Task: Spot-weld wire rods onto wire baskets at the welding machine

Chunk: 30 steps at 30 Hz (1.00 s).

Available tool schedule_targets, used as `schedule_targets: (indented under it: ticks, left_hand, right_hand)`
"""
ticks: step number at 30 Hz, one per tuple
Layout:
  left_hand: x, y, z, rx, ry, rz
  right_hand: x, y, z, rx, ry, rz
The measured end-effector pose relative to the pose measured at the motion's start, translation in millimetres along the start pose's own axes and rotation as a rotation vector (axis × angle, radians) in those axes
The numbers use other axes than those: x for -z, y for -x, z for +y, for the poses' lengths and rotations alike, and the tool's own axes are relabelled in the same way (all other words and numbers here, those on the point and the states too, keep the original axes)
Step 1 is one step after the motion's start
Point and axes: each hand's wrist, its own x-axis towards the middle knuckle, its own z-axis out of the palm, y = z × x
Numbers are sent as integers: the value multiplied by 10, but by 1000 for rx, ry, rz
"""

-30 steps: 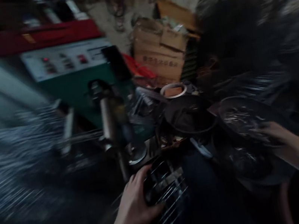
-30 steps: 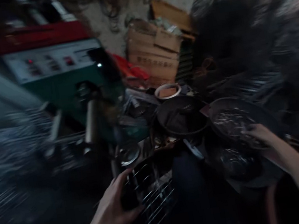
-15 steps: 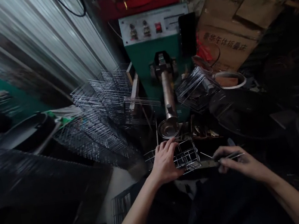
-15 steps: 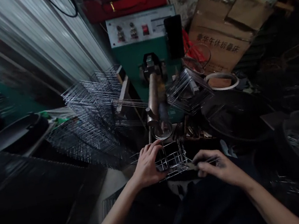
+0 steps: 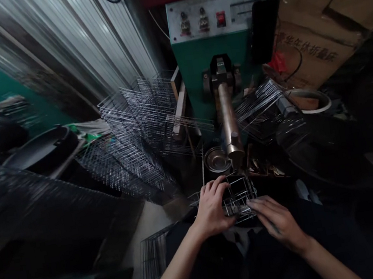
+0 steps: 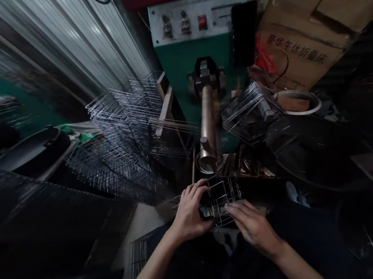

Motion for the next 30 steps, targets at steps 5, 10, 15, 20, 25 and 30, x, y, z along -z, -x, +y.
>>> schedule_targets:
  ticks: [5,10,15,20,25,30]
  left_hand:
    - [-13,54,1,-25,6,19]
    - [-38,72,-19,-71,4,38]
    - [7,20,-59,-67,-28,32]
    - [146,-43,-66,-77,-41,-4]
    - [201,-30,-61,-84,-42,-8]
    - [233,-96,-128,-74,-44,-32]
  right_hand:
    - [-13,21,-29,6,-40,65]
    - [-19,1,-64,-16,-63,136]
    - [-108,-34,-30,-37,-77,197]
    - [-213,-63,-33,-61,-140,231]
    - [-218,-51,-80,-72,-182,225]
    - [-223,-158,-94,-81,-196,265]
